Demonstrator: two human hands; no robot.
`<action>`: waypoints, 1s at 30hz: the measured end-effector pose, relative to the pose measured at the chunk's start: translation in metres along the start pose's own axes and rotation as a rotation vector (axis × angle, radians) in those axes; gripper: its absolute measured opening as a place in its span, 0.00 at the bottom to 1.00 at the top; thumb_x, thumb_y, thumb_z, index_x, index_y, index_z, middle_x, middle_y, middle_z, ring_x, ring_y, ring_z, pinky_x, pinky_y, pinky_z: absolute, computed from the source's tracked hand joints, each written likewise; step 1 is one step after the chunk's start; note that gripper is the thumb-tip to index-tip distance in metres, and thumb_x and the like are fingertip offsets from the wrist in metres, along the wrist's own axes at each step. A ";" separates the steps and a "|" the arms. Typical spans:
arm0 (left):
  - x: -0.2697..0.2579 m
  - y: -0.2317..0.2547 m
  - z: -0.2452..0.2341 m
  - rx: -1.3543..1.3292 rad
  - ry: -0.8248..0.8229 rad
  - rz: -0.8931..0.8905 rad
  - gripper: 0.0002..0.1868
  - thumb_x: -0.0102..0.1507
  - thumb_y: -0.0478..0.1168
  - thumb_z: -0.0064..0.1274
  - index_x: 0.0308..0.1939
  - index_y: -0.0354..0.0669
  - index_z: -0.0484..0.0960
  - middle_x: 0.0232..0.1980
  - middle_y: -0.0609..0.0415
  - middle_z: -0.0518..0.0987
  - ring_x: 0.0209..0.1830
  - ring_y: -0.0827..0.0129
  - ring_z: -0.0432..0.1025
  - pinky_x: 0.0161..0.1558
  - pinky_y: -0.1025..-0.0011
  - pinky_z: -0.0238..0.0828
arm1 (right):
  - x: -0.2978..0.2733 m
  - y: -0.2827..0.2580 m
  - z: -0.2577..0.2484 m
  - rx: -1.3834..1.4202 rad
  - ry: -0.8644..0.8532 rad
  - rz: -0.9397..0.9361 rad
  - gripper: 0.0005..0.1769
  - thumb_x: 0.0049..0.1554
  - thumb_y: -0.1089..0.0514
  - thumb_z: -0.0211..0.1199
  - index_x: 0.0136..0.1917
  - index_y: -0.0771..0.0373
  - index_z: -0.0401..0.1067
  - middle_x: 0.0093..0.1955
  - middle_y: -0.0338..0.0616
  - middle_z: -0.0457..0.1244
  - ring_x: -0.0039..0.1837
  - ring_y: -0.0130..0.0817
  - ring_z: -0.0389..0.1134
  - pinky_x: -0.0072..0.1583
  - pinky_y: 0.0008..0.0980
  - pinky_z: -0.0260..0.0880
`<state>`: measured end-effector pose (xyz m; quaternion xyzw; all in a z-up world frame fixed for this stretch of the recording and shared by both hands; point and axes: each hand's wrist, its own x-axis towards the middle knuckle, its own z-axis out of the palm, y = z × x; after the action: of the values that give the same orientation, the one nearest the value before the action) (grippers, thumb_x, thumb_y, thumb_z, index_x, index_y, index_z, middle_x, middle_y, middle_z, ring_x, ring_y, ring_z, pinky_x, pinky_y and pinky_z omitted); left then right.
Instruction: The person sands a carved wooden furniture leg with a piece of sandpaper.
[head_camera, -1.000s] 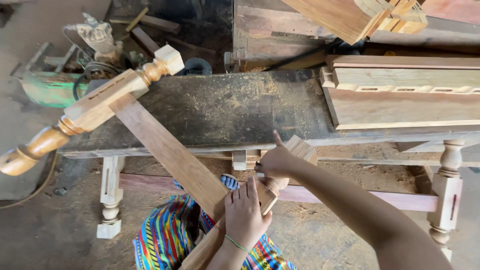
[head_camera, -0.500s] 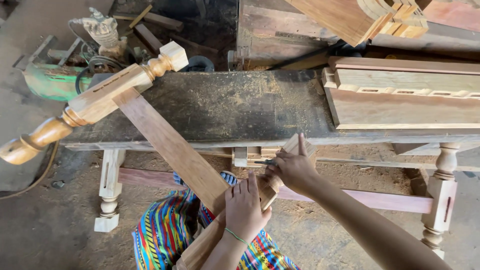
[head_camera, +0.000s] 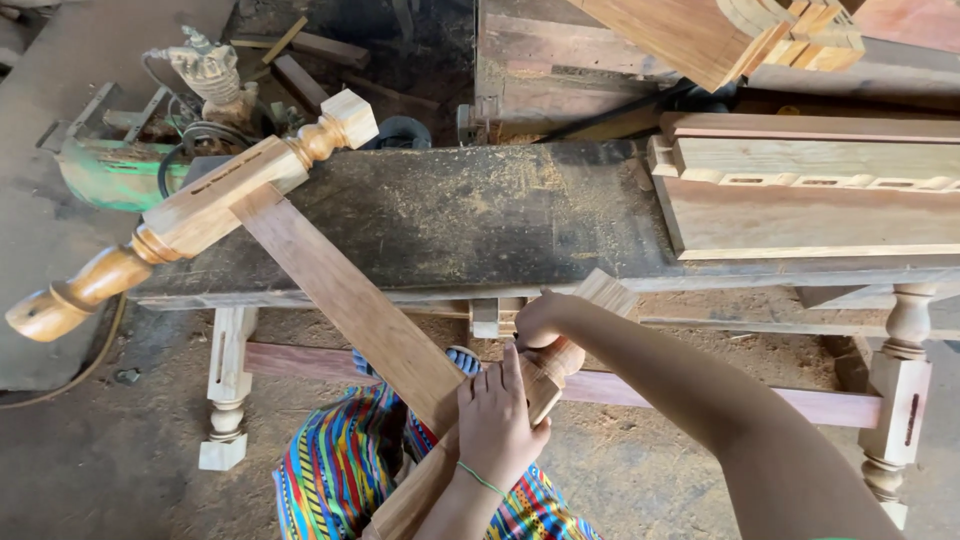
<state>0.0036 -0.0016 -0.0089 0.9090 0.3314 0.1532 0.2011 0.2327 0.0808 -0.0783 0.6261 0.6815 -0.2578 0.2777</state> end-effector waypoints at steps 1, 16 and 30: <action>0.000 0.000 0.001 -0.004 -0.002 0.002 0.60 0.48 0.50 0.69 0.73 0.26 0.51 0.56 0.37 0.73 0.58 0.46 0.67 0.64 0.48 0.55 | -0.001 0.001 0.001 0.001 -0.004 0.003 0.28 0.65 0.34 0.53 0.50 0.58 0.79 0.50 0.47 0.69 0.57 0.47 0.70 0.77 0.65 0.41; 0.001 0.003 -0.003 0.020 0.013 0.007 0.64 0.48 0.51 0.70 0.75 0.26 0.46 0.55 0.33 0.74 0.59 0.44 0.67 0.63 0.46 0.54 | -0.088 -0.044 -0.023 0.029 0.334 0.120 0.22 0.67 0.44 0.43 0.54 0.52 0.77 0.42 0.43 0.69 0.55 0.39 0.72 0.76 0.72 0.07; 0.000 0.006 -0.010 -0.026 -0.050 -0.022 0.66 0.52 0.50 0.68 0.79 0.29 0.37 0.55 0.35 0.75 0.58 0.47 0.69 0.66 0.48 0.54 | -0.071 -0.044 -0.021 0.153 0.336 -0.053 0.19 0.62 0.50 0.54 0.66 0.49 0.69 0.53 0.42 0.71 0.57 0.38 0.72 0.79 0.61 0.33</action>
<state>0.0025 -0.0028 0.0028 0.9062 0.3340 0.1325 0.2228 0.1922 0.0418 -0.0131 0.6613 0.7130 -0.2081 0.1048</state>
